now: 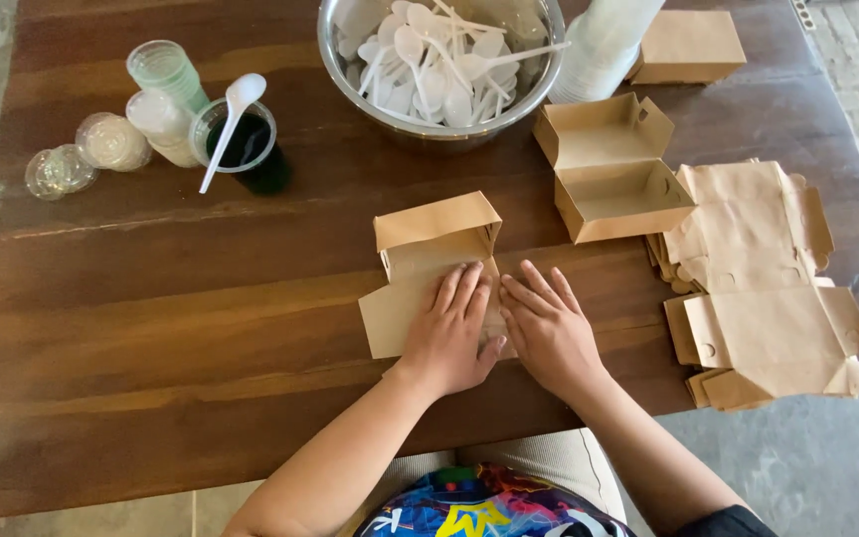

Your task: The person assembles a flat cardboard box by folding its sides and securing the tabs. They repeat the process with another box, folding and pressing the flaps to form the container.

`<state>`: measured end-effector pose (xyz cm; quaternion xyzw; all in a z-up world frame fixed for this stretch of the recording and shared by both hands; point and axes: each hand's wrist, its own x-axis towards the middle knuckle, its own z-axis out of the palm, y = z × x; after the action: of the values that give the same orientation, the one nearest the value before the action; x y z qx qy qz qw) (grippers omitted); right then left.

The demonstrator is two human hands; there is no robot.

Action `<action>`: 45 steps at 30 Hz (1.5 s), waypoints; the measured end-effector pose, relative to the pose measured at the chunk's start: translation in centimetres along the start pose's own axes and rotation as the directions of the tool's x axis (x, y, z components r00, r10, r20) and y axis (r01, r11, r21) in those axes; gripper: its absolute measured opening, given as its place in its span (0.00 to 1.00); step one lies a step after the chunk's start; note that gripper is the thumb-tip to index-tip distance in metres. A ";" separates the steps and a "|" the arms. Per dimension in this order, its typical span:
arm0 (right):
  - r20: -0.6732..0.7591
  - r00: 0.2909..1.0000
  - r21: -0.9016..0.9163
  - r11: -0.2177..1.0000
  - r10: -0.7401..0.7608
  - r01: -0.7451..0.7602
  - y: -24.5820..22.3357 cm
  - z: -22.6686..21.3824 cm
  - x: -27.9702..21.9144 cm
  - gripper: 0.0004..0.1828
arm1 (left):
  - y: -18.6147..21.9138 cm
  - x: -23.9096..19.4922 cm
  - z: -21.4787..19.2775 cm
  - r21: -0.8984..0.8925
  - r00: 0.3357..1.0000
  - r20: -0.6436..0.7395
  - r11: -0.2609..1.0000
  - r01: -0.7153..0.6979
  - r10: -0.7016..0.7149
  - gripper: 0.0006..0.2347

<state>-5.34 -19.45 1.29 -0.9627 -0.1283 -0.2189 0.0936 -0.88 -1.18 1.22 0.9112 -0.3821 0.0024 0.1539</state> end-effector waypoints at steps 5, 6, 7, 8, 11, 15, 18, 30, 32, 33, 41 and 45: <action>0.016 0.999 -0.101 0.994 -0.050 0.051 1.1 2.2 2.0 0.17 | 0.2 0.1 -0.7 -0.043 0.993 0.113 0.999 0.033 -0.028 0.34; 0.019 0.998 -0.110 0.992 -0.057 0.059 1.2 2.7 2.0 0.17 | 0.2 0.1 -0.6 -0.041 0.992 0.123 0.998 0.039 -0.034 0.34; 0.019 0.998 -0.110 0.992 -0.056 0.057 1.2 2.4 1.7 0.17 | 0.2 0.1 -0.5 -0.040 0.992 0.123 0.998 0.038 -0.033 0.34; 0.023 0.998 -0.120 0.991 -0.065 0.067 1.2 2.2 1.4 0.17 | 0.1 0.0 -0.5 -0.043 0.994 0.104 0.999 0.033 -0.028 0.34; 0.037 0.997 -0.109 0.991 -0.069 0.073 0.2 0.3 -0.4 0.17 | 0.3 -0.1 -0.7 -0.022 0.998 0.059 1.000 0.020 -0.018 0.36; -0.028 0.998 -0.039 0.998 -0.056 0.054 -2.1 -2.9 -3.2 0.16 | 0.3 -0.4 -0.5 -0.022 1.000 0.002 1.000 -0.003 0.003 0.40; 0.015 0.991 -0.019 0.991 -0.129 0.130 -2.9 -4.8 -4.7 0.14 | -0.1 -0.5 1.4 0.015 0.994 -0.106 0.999 -0.039 0.040 0.39; 0.119 0.991 0.033 0.997 0.065 -0.069 -2.7 -2.5 -3.0 0.24 | 0.0 -0.3 1.2 -0.004 0.999 -0.032 1.000 -0.005 0.005 0.39; 0.058 0.998 -0.016 1.000 0.009 -0.008 -2.2 -1.7 -0.9 0.21 | -0.1 -0.4 1.7 0.009 1.000 -0.029 1.000 -0.001 0.001 0.39; 0.000 0.999 -0.071 0.996 -0.046 0.046 -1.9 -1.4 0.1 0.19 | -0.2 -0.4 1.9 0.020 1.000 -0.023 1.000 -0.001 0.002 0.40; -0.001 1.000 -0.067 0.997 -0.031 0.031 -0.9 0.2 1.6 0.20 | 0.1 -0.3 0.9 -0.016 1.000 0.003 1.000 0.001 -0.001 0.39; 0.067 0.997 -0.096 0.994 -0.048 0.055 -2.8 -3.1 -2.0 0.23 | 0.0 -0.4 0.9 -0.039 0.999 -0.042 0.999 -0.023 0.022 0.39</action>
<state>-9.12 -17.91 3.49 -0.9691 -0.1453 -0.1959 0.0366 -1.28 -1.16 0.29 0.9034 -0.3890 0.0156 0.1796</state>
